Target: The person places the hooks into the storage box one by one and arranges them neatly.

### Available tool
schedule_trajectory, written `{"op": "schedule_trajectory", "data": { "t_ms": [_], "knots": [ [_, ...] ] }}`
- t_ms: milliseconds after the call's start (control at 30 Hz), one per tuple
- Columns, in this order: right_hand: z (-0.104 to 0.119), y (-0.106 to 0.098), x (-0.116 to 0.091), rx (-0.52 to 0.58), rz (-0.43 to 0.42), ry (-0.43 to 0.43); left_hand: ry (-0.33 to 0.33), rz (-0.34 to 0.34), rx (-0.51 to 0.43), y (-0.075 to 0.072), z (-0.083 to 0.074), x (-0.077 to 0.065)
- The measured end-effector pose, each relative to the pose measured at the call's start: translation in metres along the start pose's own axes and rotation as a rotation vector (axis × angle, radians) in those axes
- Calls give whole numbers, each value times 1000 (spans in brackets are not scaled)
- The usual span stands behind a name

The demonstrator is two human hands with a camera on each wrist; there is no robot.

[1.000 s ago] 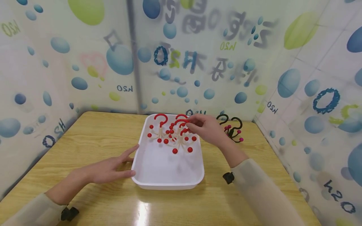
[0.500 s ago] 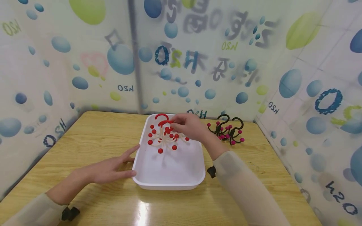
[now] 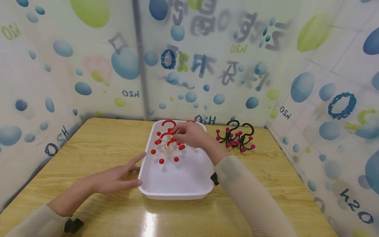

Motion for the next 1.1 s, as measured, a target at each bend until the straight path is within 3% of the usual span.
{"op": "schedule_trajectory", "data": {
  "t_ms": [333,1100],
  "knots": [
    [-9,6,13,10,20,85,-3,2,1,1,0,0],
    [-8,9,13,33,7,46,-13,-2,7,1,0,0]
  ]
}}
Point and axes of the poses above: each hand's wrist, its own x-axis towards the middle knuckle, its own y-axis out of the palm, z = x × y, the point moved 1 cm from there along x, towards the middle knuckle, and after that the axes turned 13 degrees about x, right-handed, at the moved point
